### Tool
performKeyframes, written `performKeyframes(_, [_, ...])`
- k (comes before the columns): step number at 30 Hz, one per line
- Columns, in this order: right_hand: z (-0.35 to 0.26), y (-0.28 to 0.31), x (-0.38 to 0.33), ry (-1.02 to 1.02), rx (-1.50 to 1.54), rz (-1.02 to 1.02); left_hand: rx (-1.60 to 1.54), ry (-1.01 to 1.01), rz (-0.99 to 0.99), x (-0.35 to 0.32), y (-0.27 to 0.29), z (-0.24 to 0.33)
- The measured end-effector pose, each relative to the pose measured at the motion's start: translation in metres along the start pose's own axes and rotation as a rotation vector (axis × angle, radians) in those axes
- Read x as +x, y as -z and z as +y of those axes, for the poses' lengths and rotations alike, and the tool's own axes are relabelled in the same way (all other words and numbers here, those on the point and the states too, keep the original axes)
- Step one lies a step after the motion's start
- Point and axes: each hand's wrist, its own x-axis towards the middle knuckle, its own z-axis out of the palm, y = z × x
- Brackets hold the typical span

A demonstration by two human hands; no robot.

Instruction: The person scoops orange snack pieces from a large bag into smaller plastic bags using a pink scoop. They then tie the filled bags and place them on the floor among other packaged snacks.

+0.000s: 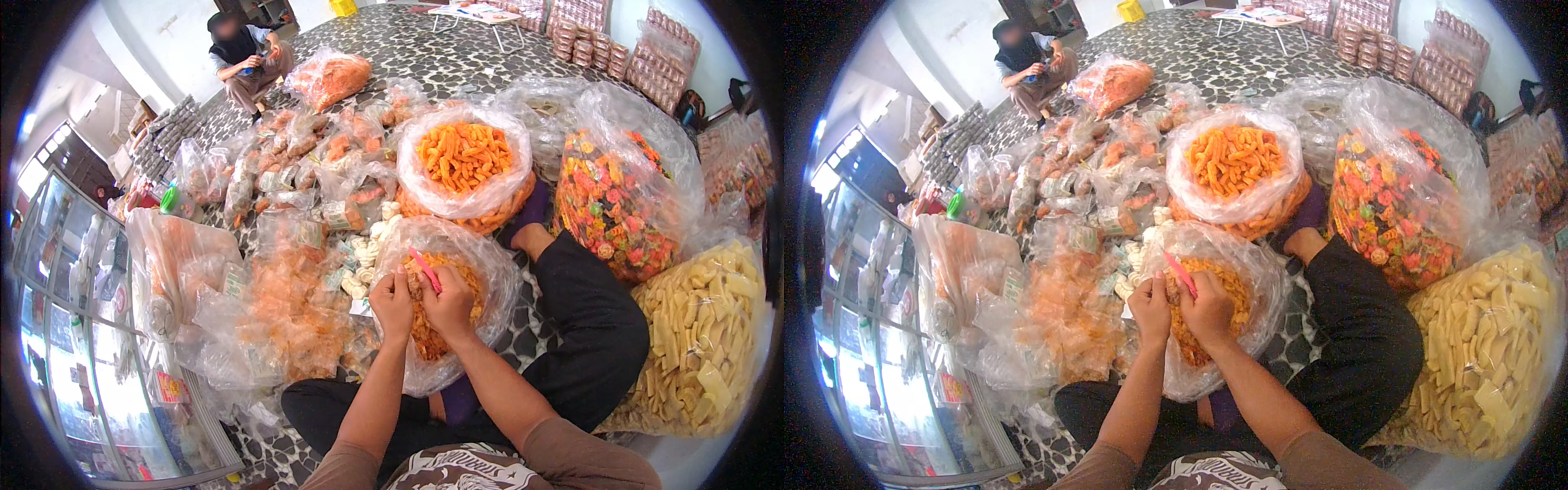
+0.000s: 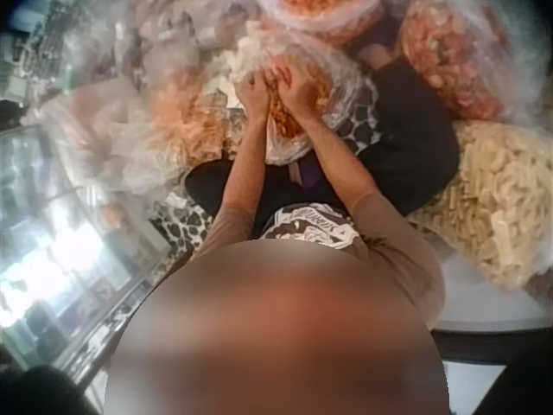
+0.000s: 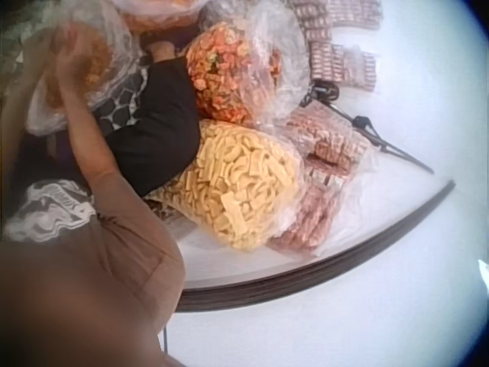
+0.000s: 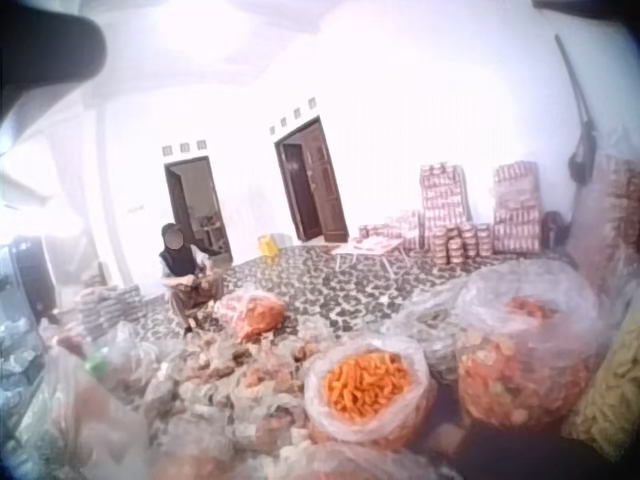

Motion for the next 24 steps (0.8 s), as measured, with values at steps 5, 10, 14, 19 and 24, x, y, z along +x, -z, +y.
performKeyframes(5, [0.007,0.002,-0.001,0.087,-0.085,-0.049,0.055,-0.017,0.002,0.000,-0.001,-0.001])
performKeyframes(10, [0.011,0.004,-0.002,0.111,-0.071,-0.153,0.109,-0.097,0.009,0.002,0.004,-0.004])
performKeyframes(14, [0.016,0.003,-0.002,0.124,-0.069,-0.198,0.085,-0.074,-0.035,0.002,0.008,-0.006])
performKeyframes(19, [0.021,0.003,-0.002,0.150,-0.039,-0.182,-0.012,0.104,-0.088,0.002,0.014,-0.008])
performKeyframes(24, [0.023,0.005,-0.004,0.124,-0.054,-0.198,-0.128,0.177,-0.095,-0.003,0.012,-0.005])
